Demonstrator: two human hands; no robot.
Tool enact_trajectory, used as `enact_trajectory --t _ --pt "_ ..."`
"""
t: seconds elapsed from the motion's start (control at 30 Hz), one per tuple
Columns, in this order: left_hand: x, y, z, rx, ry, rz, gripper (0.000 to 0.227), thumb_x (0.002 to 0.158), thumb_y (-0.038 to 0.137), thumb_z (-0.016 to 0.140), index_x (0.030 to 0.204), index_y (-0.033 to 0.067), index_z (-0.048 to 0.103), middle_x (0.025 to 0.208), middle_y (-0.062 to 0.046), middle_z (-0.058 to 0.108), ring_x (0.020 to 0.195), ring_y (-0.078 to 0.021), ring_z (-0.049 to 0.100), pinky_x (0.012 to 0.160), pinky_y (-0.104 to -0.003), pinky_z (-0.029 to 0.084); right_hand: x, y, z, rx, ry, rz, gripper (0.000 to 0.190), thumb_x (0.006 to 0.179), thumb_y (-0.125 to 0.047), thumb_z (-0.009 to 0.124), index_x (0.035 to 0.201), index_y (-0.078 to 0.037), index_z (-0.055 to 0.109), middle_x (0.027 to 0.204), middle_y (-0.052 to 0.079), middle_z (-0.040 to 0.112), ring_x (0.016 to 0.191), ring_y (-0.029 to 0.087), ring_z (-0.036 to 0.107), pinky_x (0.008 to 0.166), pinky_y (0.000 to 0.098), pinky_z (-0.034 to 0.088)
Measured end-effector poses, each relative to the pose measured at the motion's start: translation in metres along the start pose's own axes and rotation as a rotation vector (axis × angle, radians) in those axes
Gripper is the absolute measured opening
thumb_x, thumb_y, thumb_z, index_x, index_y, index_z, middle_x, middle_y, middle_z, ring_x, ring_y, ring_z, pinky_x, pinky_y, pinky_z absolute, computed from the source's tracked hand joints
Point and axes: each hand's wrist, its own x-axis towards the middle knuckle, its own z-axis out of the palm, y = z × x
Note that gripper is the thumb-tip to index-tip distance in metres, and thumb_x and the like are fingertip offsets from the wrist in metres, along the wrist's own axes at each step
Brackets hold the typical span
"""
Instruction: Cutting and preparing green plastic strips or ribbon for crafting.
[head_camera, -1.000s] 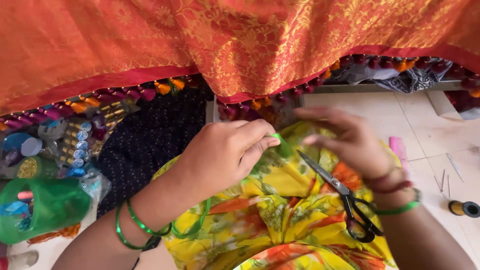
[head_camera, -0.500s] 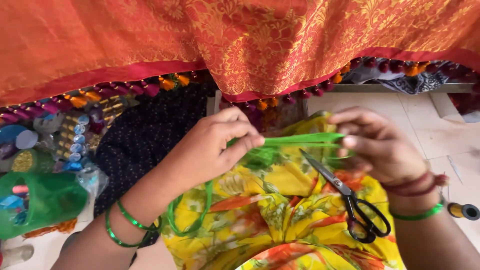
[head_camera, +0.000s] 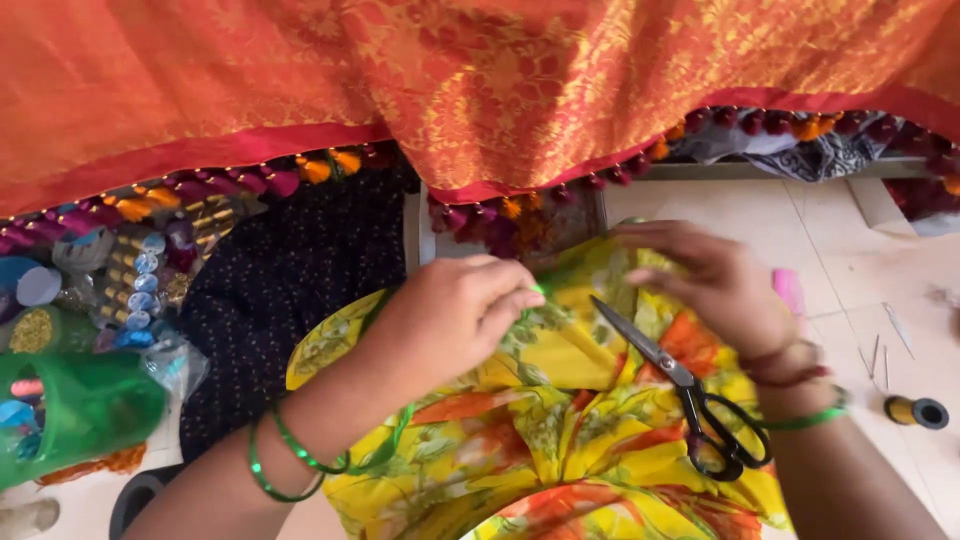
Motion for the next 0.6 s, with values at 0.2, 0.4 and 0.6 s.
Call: enact_trajectory --t 0.2,0.4,0.6 --pt "0.006 -0.001 0.009 -0.051 -0.007 -0.046 0.012 0.093 0.017 0.07 0.094 0.0059 0.073 0.08 -0.014 0.07 0.071 -0.0286 0.07 0.062 -0.039 0.052 0.01 -0.019 0.049 0.397 -0.253 -0.025 0.036 0.086 -0.012 0.078 0.12 -0.003 0.07 0.112 0.007 0.071 0.101 0.014 0.066 0.087 0.029 0.055" --pt "-0.017 -0.026 -0.019 -0.258 -0.273 -0.692 0.02 0.097 0.027 0.067 0.097 0.0098 0.078 0.065 -0.005 0.069 0.055 -0.013 0.057 0.051 -0.031 0.045 -0.015 0.074 -0.008 0.32 -0.313 0.038 0.016 0.093 -0.012 0.071 0.093 0.002 0.078 0.082 0.005 0.073 0.075 0.013 0.067 0.067 0.0285 0.054" --pt "-0.034 -0.075 0.007 -0.627 -0.227 -0.558 0.017 0.096 0.023 0.068 0.095 0.0085 0.077 0.074 0.002 0.069 0.063 -0.0044 0.058 0.057 -0.022 0.045 -0.039 0.17 -0.061 0.356 -0.06 0.487 0.017 0.094 -0.01 0.069 0.098 0.004 0.077 0.08 0.008 0.072 0.073 0.016 0.062 0.069 0.0319 0.049"
